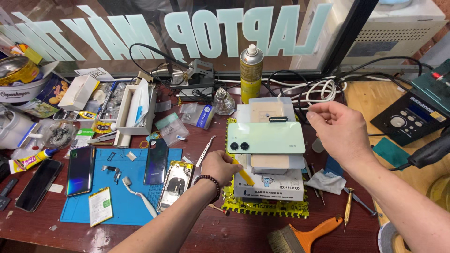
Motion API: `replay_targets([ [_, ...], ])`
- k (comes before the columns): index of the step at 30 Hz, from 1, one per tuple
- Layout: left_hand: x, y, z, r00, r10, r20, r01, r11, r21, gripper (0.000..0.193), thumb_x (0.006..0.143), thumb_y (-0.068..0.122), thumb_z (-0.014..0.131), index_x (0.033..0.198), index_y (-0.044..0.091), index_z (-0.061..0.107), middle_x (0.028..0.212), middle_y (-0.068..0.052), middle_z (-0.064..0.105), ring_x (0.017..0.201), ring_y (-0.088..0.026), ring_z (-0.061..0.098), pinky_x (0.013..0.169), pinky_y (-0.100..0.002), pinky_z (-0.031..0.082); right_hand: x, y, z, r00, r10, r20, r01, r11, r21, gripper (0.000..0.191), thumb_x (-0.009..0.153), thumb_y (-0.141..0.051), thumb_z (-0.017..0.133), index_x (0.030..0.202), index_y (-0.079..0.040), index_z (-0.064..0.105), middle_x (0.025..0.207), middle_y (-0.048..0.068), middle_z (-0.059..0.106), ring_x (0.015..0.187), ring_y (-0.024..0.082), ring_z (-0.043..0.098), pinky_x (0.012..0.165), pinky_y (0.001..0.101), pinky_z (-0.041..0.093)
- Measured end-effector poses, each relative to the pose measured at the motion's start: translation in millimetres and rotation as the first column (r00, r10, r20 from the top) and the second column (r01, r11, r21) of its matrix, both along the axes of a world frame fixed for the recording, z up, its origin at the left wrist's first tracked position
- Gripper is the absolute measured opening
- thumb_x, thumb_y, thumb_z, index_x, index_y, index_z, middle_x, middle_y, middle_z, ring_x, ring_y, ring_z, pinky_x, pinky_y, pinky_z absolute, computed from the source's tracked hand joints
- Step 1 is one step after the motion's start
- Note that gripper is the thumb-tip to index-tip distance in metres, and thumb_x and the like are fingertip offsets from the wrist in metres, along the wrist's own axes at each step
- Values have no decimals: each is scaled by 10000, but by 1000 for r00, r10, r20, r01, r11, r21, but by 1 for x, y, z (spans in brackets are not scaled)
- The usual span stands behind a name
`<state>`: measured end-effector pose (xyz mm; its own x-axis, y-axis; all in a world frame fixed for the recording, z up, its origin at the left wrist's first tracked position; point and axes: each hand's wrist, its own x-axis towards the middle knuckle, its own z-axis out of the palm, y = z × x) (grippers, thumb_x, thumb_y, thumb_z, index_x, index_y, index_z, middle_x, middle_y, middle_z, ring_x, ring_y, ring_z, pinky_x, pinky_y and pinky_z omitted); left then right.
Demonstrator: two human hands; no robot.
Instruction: The person applies adhesive from a small bottle onto the back of a light green smartphone. They then press a small black component onto the adhesive and smooth it down with their fingers.
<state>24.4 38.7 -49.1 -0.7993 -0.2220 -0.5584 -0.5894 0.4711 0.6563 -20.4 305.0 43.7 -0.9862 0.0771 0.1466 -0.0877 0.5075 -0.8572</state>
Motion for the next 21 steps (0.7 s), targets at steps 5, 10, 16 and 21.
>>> replay_targets([
  [5, -7, -15, -8, 976, 203, 77, -217, 922, 322, 148, 882, 89, 747, 946, 54, 618, 776, -100, 698, 584, -164, 656, 477, -320, 573, 2, -33, 35, 991, 130, -24, -130, 992, -2, 223, 858, -90, 710, 1074, -45, 744, 692, -37, 634, 621, 23, 542, 547, 233, 451],
  [10, -17, -67, -15, 948, 311, 73, -307, 826, 472, 132, 884, 11, 712, 948, 26, 598, 803, -145, 718, 599, -223, 705, 494, -352, 605, 7, -94, 49, 945, 320, 60, -323, 945, 45, 248, 818, -46, 650, 1026, -76, 783, 616, -52, 555, 574, 23, 491, 526, 230, 424],
  [16, -34, -143, -41, 904, 419, 89, -407, 777, 480, 136, 886, 23, 711, 962, 33, 599, 839, -144, 724, 616, -231, 705, 526, -361, 599, 13, -202, 12, 909, 350, 226, -374, 925, 71, 216, 849, -131, 683, 1037, -93, 783, 640, -40, 636, 588, 27, 560, 555, 234, 481],
  [21, -49, -182, -58, 966, 217, 141, -258, 757, 600, 175, 859, -11, 713, 1010, 24, 632, 867, -145, 737, 664, -246, 725, 544, -359, 611, 1, -272, -28, 795, 335, 506, -318, 940, -122, 263, 897, -129, 627, 1136, -81, 727, 736, -18, 680, 592, 78, 624, 529, 274, 504],
])
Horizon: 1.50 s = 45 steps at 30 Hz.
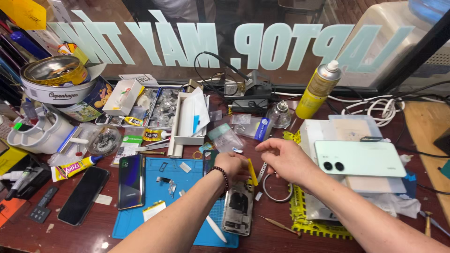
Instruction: The person applies adhesive from a small bottle onto the back of a light green smartphone. They then press a small black component onto the adhesive and smooth it down with their fingers.
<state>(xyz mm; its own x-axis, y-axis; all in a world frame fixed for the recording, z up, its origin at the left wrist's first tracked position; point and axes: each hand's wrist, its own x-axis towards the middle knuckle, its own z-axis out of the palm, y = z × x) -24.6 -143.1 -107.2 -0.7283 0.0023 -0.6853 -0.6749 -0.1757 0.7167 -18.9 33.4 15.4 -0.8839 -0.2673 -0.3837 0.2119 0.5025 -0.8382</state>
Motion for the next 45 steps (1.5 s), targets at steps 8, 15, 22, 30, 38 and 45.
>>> replay_targets([
  [8, -7, -54, 39, 997, -60, -41, 58, 997, -51, 157, 881, 70, 704, 1011, 29, 627, 843, -95, 704, 655, -210, 699, 548, -356, 616, -16, -54, -25, 985, -73, 155, 88, 992, -92, 289, 909, -114, 645, 1182, -49, 717, 839, 38, 727, 645, 80, 650, 567, 257, 535],
  [15, -10, -133, 82, 983, 28, -183, -22, 999, 33, 160, 868, 43, 718, 1003, 15, 636, 818, -93, 691, 637, -198, 700, 549, -337, 627, -56, -128, -14, 992, 32, 122, -17, 992, -127, 284, 907, -121, 666, 1176, -61, 732, 889, 46, 725, 697, 110, 651, 583, 266, 536],
  [22, -33, -237, 107, 963, 107, -249, -95, 994, 60, 157, 884, 88, 730, 998, 24, 644, 815, -82, 691, 645, -183, 689, 562, -334, 620, -90, -229, 14, 992, 104, 69, -90, 980, -177, 261, 906, -139, 664, 1142, -55, 738, 930, 25, 747, 735, 115, 692, 604, 294, 545],
  [30, -86, -406, 123, 933, 115, -340, -108, 993, 39, 159, 875, 87, 719, 1009, 34, 653, 825, -70, 678, 636, -176, 681, 570, -342, 624, -146, -420, 33, 999, 33, -28, -40, 960, -279, 146, 916, -168, 691, 1033, -86, 717, 875, 13, 722, 698, 116, 670, 597, 316, 548],
  [38, -142, -550, 164, 872, 230, -432, -313, 941, -130, 150, 871, 7, 608, 994, 30, 691, 847, -99, 702, 620, -200, 684, 508, -343, 619, -206, -589, 53, 993, 12, -115, -45, 955, -294, 99, 914, -186, 733, 967, -105, 717, 823, -19, 704, 677, 105, 658, 578, 295, 532],
  [45, -187, -596, 188, 794, 206, -571, -495, 765, -412, 191, 842, 5, 585, 899, 60, 759, 835, -129, 793, 607, -254, 803, 459, -340, 657, -243, -658, 49, 836, 139, -531, -99, 990, 103, 209, 912, -212, 734, 1098, -129, 780, 862, 104, 753, 715, 184, 700, 637, 364, 540],
])
